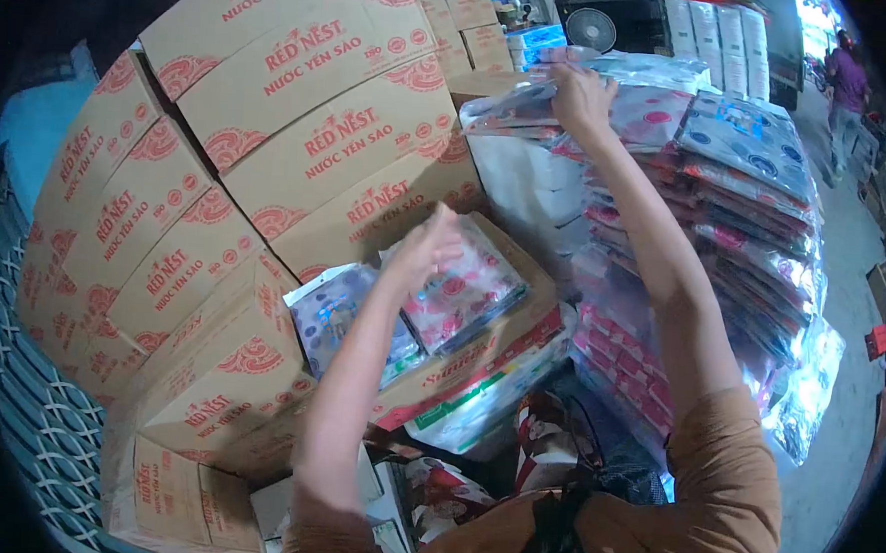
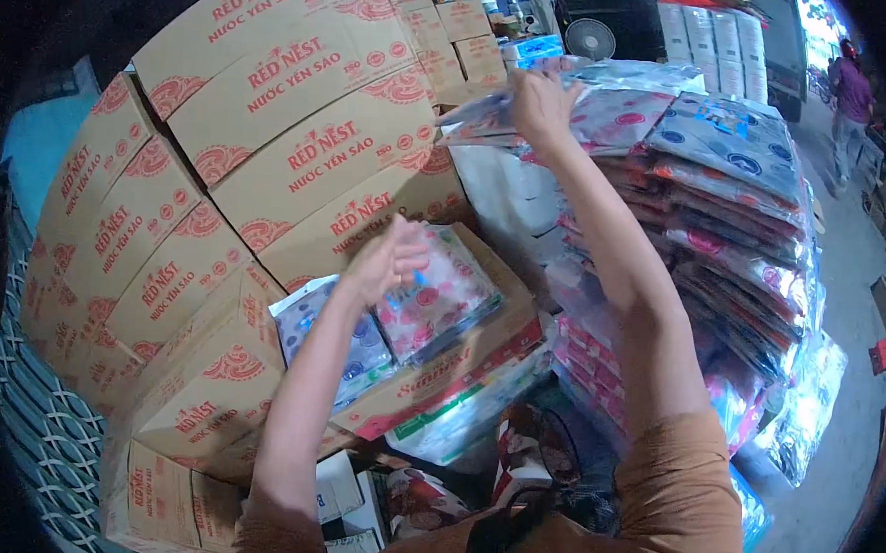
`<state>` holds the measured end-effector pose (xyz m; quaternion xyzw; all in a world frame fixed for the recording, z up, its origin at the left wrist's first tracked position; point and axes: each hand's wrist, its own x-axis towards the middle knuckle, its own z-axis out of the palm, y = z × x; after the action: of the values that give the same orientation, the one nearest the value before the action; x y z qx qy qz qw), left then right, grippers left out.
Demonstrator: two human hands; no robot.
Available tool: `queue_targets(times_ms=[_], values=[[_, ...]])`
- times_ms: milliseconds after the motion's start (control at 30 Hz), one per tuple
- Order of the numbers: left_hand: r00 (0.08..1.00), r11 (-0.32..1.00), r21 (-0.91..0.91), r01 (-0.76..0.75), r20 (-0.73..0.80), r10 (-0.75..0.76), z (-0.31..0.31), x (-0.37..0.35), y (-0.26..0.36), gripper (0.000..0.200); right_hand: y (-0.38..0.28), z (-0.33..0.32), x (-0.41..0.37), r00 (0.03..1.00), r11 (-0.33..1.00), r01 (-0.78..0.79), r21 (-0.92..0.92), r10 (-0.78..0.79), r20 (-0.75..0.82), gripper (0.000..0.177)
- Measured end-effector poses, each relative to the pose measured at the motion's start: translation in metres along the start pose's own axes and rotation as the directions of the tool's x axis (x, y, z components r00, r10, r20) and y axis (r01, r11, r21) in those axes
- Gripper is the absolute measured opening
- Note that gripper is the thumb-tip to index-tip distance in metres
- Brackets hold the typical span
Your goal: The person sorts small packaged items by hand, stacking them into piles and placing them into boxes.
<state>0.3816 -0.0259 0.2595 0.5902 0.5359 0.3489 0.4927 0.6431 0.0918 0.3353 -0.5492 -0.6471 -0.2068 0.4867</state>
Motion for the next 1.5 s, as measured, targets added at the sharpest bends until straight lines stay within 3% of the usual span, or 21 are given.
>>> queue_targets(times_ms=[33,67,133,167,233,300,367,467,567,600,700,767,833,933,1000,1067,1133,1200,1367,1433,1500], values=[[0.999,0.987,-0.162,0.007,-0.052,-0.016,0.001,0.002,0.003,0.085,-0.006,-0.007,-0.009,0.99,0.993,0.06,0.101,-0.046,-0.133,0.023],[0.994,0.947,-0.321,0.007,-0.105,-0.042,0.0,0.002,0.005,0.086,-0.013,-0.015,-0.018,0.991,0.993,0.067,0.101,-0.055,-0.12,0.023],[0.993,0.866,-0.486,-0.114,-0.021,0.119,-0.009,0.0,0.009,0.094,-0.027,-0.025,-0.04,0.932,0.882,0.32,0.347,-0.227,-0.284,0.026],[0.983,0.832,-0.525,-0.18,-0.056,0.178,-0.011,-0.001,0.01,0.1,-0.036,-0.025,-0.055,0.934,0.874,0.327,0.358,-0.242,-0.263,0.026],[0.975,0.718,-0.66,-0.222,-0.167,0.148,-0.017,-0.001,0.004,0.082,-0.052,-0.025,-0.085,0.874,0.757,0.487,0.436,-0.419,-0.248,0.028],[0.887,0.823,-0.41,-0.394,-0.403,0.223,-0.026,0.004,-0.009,0.064,-0.061,-0.019,-0.113,0.869,0.738,0.486,0.469,-0.468,-0.163,0.028],[0.895,0.831,-0.399,-0.388,-0.377,0.236,-0.038,0.001,-0.031,0.06,-0.065,-0.003,-0.136,0.87,0.728,0.448,0.518,-0.49,-0.064,0.027],[0.709,0.831,-0.101,-0.547,-0.583,0.396,-0.039,-0.001,-0.061,0.061,-0.066,0.033,-0.169,0.863,0.729,0.401,0.554,-0.504,0.039,0.027],[0.683,0.926,0.116,-0.358,-0.644,0.345,-0.045,0.005,-0.114,0.062,-0.067,0.07,-0.206,0.826,0.791,0.371,0.486,-0.52,0.217,0.03],[0.734,0.952,0.235,-0.194,-0.609,0.3,-0.049,0.007,-0.135,0.064,-0.067,0.084,-0.222,0.823,0.815,0.341,0.469,-0.5,0.271,0.027],[0.82,0.798,0.553,0.241,-0.556,0.138,-0.053,0.019,-0.18,0.073,-0.054,0.121,-0.254,0.774,0.791,0.211,0.575,-0.494,0.396,0.024],[0.798,0.736,0.631,0.248,-0.563,0.214,-0.038,0.008,-0.161,0.073,-0.056,0.118,-0.247,0.722,0.738,0.095,0.668,-0.513,0.465,0.023],[0.785,0.669,0.698,0.258,-0.555,0.276,-0.025,0.003,-0.137,0.074,-0.071,0.09,-0.234,0.624,0.88,0.092,0.465,-0.415,0.663,0.029],[0.826,0.647,0.709,0.279,-0.521,0.215,-0.01,0.012,-0.098,0.079,-0.091,0.083,-0.22,0.691,0.853,0.213,0.476,-0.476,0.544,0.029],[0.893,0.506,0.753,0.42,-0.443,-0.082,-0.003,0.019,-0.079,0.086,-0.106,0.086,-0.224,0.743,0.872,0.324,0.367,-0.475,0.472,0.032],[0.909,0.422,0.809,0.409,-0.4,-0.114,-0.007,0.036,-0.098,0.086,-0.099,0.117,-0.244,0.762,0.876,0.405,0.262,-0.482,0.432,0.036],[0.916,0.332,0.854,0.401,-0.372,-0.15,-0.006,0.034,-0.099,0.087,-0.097,0.116,-0.25,0.583,0.855,0.363,0.37,-0.518,0.626,0.036],[0.9,0.355,0.837,0.415,-0.322,-0.293,-0.004,0.031,-0.097,0.083,-0.097,0.116,-0.25,0.539,0.851,0.395,0.344,-0.519,0.664,0.036],[0.861,0.375,0.781,0.499,-0.398,-0.317,-0.027,0.08,-0.162,0.084,-0.094,0.107,-0.184,0.382,0.825,0.47,0.312,-0.51,0.771,0.029],[0.837,0.325,0.782,0.532,-0.428,-0.34,-0.025,0.075,-0.154,0.087,-0.091,0.102,-0.136,0.615,0.87,0.464,0.167,-0.452,0.646,0.025],[0.859,0.299,0.832,0.467,-0.346,-0.377,-0.006,0.038,-0.105,0.097,-0.073,0.089,-0.087,0.725,0.836,0.545,0.064,-0.508,0.466,0.022]])
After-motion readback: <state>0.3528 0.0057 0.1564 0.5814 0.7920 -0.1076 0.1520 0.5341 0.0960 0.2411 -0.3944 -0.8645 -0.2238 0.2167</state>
